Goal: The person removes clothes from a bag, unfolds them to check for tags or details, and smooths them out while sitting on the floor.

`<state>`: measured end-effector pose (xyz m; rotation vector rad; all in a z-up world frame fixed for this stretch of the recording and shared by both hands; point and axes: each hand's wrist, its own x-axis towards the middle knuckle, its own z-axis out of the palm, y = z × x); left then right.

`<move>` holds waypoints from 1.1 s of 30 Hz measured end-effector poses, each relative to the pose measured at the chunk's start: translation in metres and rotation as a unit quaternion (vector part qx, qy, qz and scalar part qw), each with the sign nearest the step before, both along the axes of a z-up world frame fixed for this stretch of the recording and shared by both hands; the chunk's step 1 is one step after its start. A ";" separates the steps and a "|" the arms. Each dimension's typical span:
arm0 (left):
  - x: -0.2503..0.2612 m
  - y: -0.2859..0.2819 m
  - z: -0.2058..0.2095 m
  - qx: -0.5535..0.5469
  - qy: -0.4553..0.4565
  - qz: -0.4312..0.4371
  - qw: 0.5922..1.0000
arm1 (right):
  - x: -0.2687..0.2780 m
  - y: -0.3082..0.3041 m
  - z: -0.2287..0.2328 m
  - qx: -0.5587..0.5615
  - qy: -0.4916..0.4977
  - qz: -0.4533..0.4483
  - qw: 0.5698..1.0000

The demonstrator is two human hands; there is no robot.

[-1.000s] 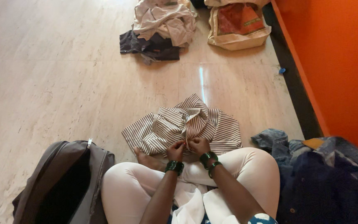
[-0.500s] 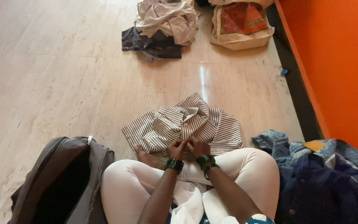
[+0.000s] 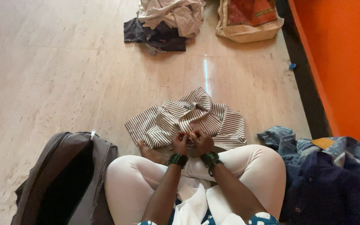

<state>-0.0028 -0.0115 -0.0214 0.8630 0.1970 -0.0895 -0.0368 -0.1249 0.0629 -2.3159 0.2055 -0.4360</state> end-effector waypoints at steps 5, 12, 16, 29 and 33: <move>-0.007 -0.007 0.007 0.148 -0.107 0.004 0.983 | 0.012 -0.016 -0.032 0.326 0.010 0.057 0.944; -0.012 0.003 0.022 0.245 -0.105 0.018 0.964 | 0.016 -0.021 -0.061 0.406 0.035 0.112 0.906; -0.017 0.003 0.035 0.393 -0.127 0.064 0.908 | 0.019 -0.020 -0.064 0.471 0.039 0.134 0.871; -0.015 0.012 0.031 0.642 -0.119 0.058 0.755 | 0.022 -0.025 -0.043 0.536 -0.037 0.047 0.842; -0.010 0.013 0.022 0.655 -0.082 0.077 0.747 | 0.021 -0.022 -0.031 0.458 -0.030 0.047 0.887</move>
